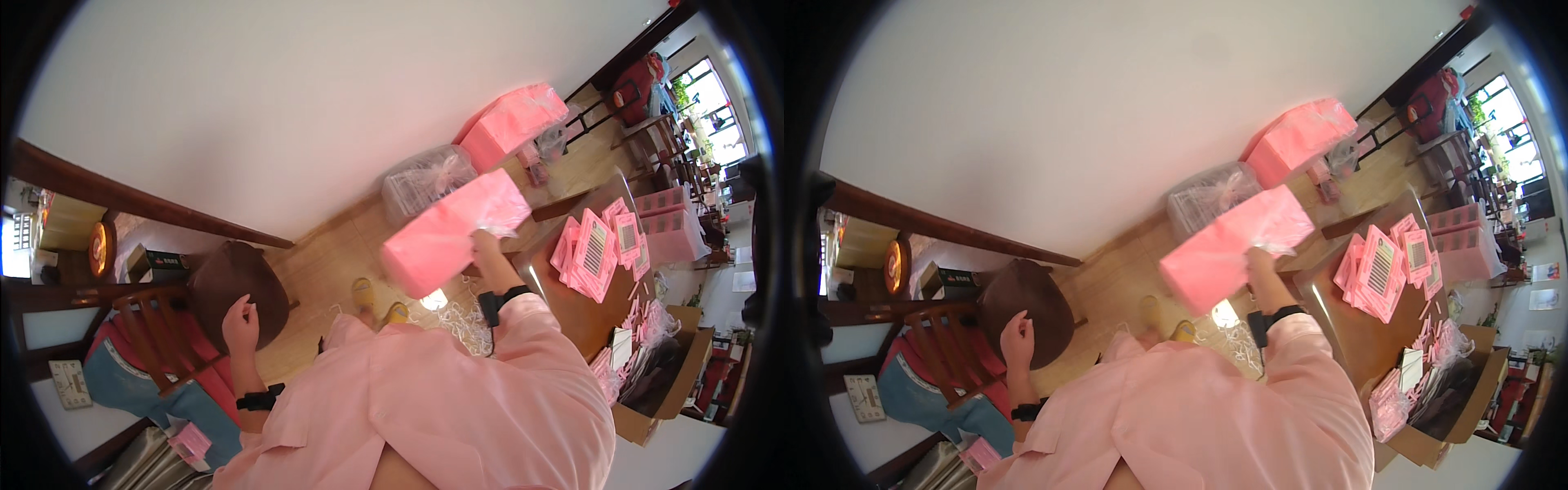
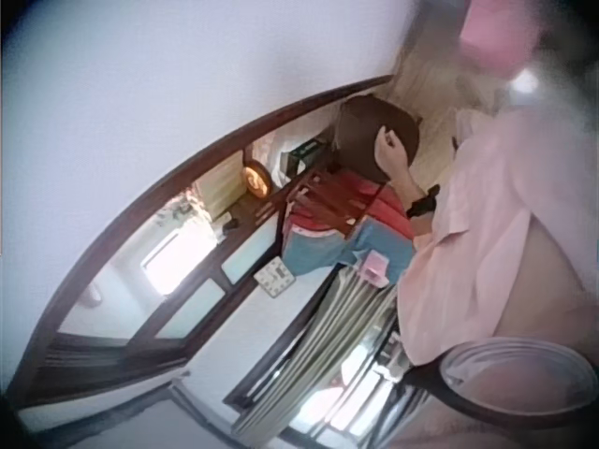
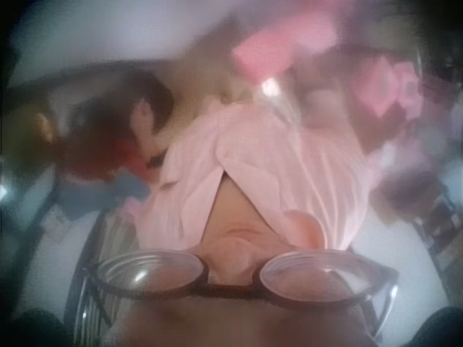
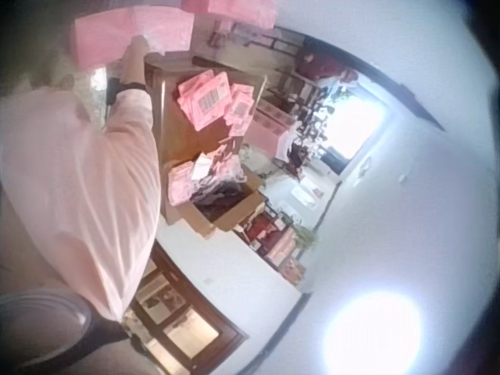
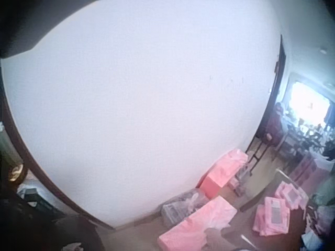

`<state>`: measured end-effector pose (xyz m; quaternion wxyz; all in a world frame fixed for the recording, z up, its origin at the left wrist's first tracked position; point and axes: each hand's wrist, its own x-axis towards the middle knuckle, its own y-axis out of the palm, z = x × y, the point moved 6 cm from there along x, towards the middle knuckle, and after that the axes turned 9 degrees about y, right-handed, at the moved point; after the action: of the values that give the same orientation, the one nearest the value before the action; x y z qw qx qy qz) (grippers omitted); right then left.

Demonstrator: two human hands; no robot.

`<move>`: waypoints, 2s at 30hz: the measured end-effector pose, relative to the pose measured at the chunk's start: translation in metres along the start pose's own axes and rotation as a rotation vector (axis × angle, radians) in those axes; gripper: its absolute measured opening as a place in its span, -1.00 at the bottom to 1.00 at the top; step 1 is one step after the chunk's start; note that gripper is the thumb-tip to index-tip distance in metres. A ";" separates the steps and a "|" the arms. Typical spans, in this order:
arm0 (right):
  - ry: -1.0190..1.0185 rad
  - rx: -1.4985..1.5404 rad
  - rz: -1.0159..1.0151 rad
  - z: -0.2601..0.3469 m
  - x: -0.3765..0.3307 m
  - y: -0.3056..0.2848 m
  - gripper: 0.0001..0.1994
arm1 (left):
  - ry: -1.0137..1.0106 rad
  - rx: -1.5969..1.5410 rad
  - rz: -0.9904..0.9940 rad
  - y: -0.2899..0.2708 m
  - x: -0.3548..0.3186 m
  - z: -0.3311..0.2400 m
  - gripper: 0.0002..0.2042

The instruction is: The person repeatedly picks up pink paper packs and white paper sheets, places the white sheet inside each pink pack, and stacks the completed packs on the table. The person also handles bubble wrap and pink foam blocks at the end.

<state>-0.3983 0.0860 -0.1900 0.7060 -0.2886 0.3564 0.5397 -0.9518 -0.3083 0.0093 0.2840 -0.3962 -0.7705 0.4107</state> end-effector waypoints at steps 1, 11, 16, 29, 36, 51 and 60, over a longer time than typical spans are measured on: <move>0.032 -0.106 0.021 -0.018 -0.013 0.016 -0.88 | -0.006 -0.019 -0.016 -0.003 -0.018 0.000 -0.75; 0.070 0.007 0.116 -0.080 -0.130 0.148 -0.88 | -0.138 -0.119 0.017 -0.030 -0.129 0.017 -0.73; 0.083 0.126 0.211 -0.105 -0.153 0.221 -0.82 | -0.191 -0.118 0.039 -0.051 -0.151 0.065 -0.73; -0.190 -0.018 0.267 -0.205 -0.183 0.357 -0.88 | -0.131 -0.220 0.087 -0.082 -0.106 0.182 -0.70; -0.038 -0.136 0.189 -0.279 -0.149 0.363 -0.82 | 0.027 -0.165 0.375 -0.035 -0.025 0.167 -0.66; -0.788 -0.944 0.040 -0.172 -0.131 0.343 -0.69 | 0.283 -0.137 0.255 0.194 0.142 0.011 -0.43; -0.577 -1.321 0.311 -0.168 -0.083 0.373 -0.67 | 0.040 0.022 0.566 0.268 0.162 0.028 -0.60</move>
<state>-0.8048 0.0000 -0.2288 0.3658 -0.4463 -0.2060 0.7903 -0.9571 -0.0894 -0.2164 0.1774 -0.6003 -0.6193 0.4740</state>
